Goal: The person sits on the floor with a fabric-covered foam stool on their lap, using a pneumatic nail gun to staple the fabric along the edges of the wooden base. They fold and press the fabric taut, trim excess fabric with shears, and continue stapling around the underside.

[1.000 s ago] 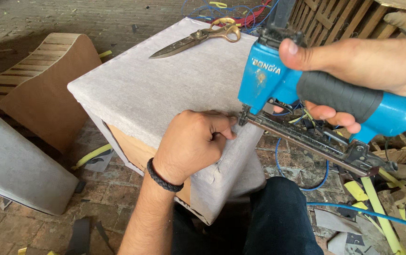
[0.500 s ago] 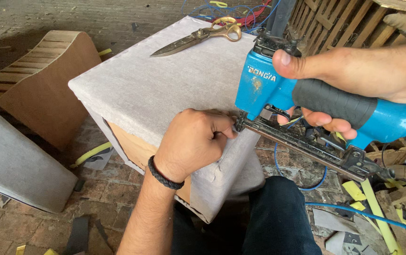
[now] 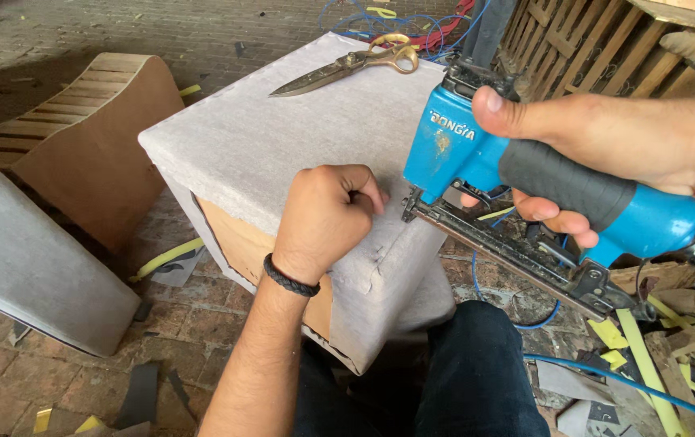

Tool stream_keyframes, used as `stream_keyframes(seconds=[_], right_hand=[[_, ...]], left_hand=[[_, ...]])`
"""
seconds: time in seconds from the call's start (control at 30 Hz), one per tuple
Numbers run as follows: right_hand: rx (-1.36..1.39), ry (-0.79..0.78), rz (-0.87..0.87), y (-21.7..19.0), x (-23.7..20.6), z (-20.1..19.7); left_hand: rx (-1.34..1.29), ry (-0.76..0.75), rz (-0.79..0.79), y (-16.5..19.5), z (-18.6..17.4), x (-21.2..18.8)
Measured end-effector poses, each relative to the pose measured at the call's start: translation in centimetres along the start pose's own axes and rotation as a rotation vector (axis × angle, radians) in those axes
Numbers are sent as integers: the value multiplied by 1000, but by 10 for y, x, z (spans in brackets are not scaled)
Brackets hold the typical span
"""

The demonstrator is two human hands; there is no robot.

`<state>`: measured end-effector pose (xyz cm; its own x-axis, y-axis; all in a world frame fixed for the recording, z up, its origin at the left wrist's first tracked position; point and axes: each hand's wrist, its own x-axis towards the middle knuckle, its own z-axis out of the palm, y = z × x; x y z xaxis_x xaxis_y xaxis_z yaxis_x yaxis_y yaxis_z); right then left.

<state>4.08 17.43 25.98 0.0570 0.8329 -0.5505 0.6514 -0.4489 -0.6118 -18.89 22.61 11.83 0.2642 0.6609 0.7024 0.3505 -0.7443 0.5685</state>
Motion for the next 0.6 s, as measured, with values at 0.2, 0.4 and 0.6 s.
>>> stream_keyframes(seconds=[0.2,0.4,0.6], right_hand=[[-3,5,32,-9,-1,5],[-48,-9,57,-15,1,7],[-114,37,39,-13,-2,5]], left_hand=[[30,-3,5,0,2,-1],[64,-27,-26,-3,2,-1],[71,2,-1,-3,2,1]])
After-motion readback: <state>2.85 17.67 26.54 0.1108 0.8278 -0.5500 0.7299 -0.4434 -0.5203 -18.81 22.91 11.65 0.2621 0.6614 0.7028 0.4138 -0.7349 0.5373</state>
